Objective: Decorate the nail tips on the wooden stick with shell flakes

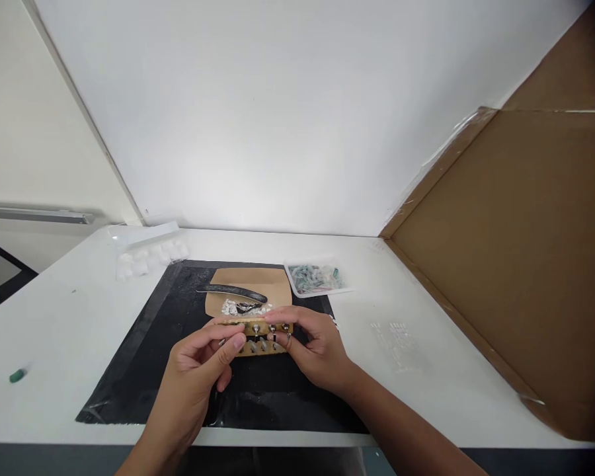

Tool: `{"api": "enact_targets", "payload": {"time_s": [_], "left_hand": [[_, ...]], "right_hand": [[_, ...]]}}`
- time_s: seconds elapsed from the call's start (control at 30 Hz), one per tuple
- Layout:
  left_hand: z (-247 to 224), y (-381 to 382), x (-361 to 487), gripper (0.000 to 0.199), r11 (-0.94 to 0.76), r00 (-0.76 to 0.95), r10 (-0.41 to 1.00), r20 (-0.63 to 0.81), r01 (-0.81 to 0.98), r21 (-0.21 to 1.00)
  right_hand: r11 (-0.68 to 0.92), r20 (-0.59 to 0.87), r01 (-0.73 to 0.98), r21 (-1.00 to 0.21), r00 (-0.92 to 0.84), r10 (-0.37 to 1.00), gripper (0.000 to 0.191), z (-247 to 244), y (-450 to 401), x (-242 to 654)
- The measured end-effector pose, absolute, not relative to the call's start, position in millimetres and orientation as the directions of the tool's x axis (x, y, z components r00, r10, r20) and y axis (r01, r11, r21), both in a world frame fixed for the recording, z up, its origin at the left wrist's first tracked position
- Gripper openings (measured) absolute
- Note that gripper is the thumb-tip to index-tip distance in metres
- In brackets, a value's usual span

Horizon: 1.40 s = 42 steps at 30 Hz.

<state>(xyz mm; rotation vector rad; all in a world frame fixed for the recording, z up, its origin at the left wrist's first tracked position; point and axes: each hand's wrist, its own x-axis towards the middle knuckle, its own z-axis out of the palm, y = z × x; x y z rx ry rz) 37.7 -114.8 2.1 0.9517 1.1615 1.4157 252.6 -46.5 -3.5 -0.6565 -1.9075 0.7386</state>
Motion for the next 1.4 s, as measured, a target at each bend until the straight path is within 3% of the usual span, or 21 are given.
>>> {"api": "enact_targets", "payload": {"time_s": [0.3, 0.63, 0.87, 1.13, 1.4], "left_hand": [[4.8, -117.0, 36.7, 0.020, -0.162, -0.210, 0.960, 0.184, 0.117, 0.980], [15.0, -121.7, 42.5, 0.017, -0.200, -0.268, 0.931, 0.247, 0.190, 0.961], [8.8, -122.6, 36.9, 0.014, -0.328, -0.214, 0.879, 0.426, 0.375, 0.867], [10.6, -121.6, 31.2, 0.025, -0.432, -0.176, 0.711, 0.681, 0.655, 0.620], [25.9, -124.4, 32.1, 0.035, -0.378, 0.075, 0.546, 0.834, 0.911, 0.166]], "right_hand": [[0.622, 0.535, 0.125, -0.773, -0.398, 0.745, 0.024, -7.4, -47.2, 253.5], [0.579, 0.500, 0.106, -0.808, -0.395, 0.771, 0.024, -7.4, -48.0, 254.6], [0.549, 0.481, 0.077, -0.833, -0.391, 0.785, 0.023, -6.8, -49.4, 254.0], [0.533, 0.447, 0.133, -0.836, -0.401, 0.800, 0.018, 0.5, -51.7, 253.9], [0.531, 0.439, 0.141, -0.836, -0.410, 0.800, 0.018, 0.2, -52.2, 254.3]]}}
